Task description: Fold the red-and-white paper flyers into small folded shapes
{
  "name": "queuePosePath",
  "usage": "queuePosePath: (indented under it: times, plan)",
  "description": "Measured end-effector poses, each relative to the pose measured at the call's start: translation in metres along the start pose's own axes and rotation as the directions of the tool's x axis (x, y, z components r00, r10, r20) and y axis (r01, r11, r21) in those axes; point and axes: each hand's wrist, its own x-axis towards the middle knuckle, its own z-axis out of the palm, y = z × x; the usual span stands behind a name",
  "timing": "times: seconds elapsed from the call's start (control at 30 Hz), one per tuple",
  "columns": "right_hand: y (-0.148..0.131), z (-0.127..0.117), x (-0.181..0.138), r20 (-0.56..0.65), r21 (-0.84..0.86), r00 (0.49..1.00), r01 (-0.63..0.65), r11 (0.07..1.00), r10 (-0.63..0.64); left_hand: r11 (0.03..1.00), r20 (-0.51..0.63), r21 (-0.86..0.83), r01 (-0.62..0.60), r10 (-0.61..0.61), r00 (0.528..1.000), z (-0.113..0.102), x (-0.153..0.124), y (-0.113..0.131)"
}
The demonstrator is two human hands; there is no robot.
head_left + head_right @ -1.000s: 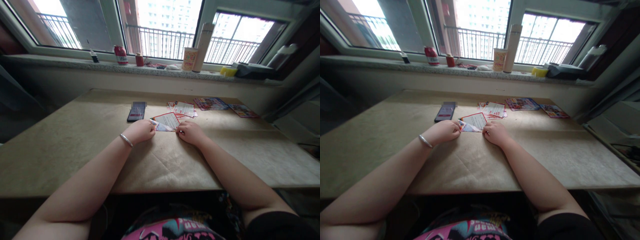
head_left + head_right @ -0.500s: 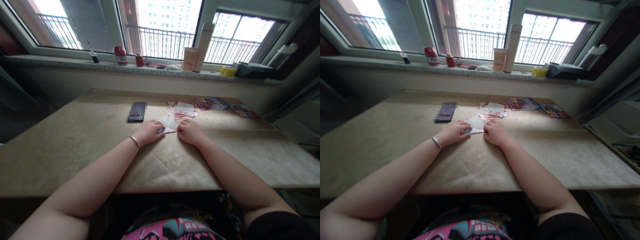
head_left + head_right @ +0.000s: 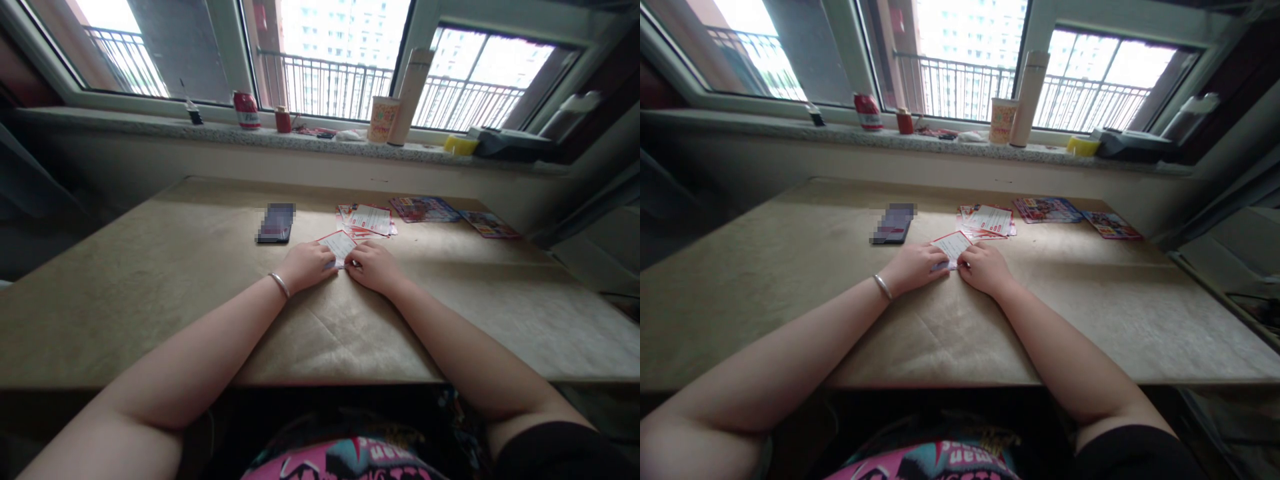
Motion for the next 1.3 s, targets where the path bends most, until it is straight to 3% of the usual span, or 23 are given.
queuePosePath:
  times: [0.27, 0.63, 0.8, 1.0, 1.13, 1.3]
  plan:
    - [-0.002, -0.004, 0.000, 0.049, -0.056, 0.995, 0.089, 0.994, -0.087, 0.996, -0.076, 0.065, -0.061, 0.066, 0.995, 0.000, 0.001, 0.010]
    - [-0.005, -0.005, 0.003, 0.072, 0.015, 0.997, -0.034, 0.999, 0.033, 0.992, -0.052, -0.126, 0.009, -0.016, 0.999, 0.007, -0.001, 0.001]
    - [-0.012, -0.006, 0.002, 0.065, -0.096, 0.996, -0.050, 0.994, 0.056, 0.983, -0.052, -0.184, 0.001, -0.011, 0.999, 0.011, -0.002, -0.003]
    - [-0.015, -0.003, 0.001, 0.026, -0.176, 0.998, -0.049, 0.983, 0.054, 0.991, -0.029, -0.122, 0.049, -0.052, 0.998, 0.006, 0.000, 0.000]
    - [-0.015, -0.002, 0.002, -0.028, -0.114, 0.994, -0.113, 0.987, 0.110, 0.996, -0.083, -0.064, 0.058, -0.063, 0.995, 0.006, 0.001, 0.003]
    - [-0.017, -0.001, 0.002, -0.087, 0.080, 0.983, -0.152, 0.985, 0.159, 0.998, -0.190, -0.033, 0.046, -0.052, 0.981, 0.009, 0.001, 0.004]
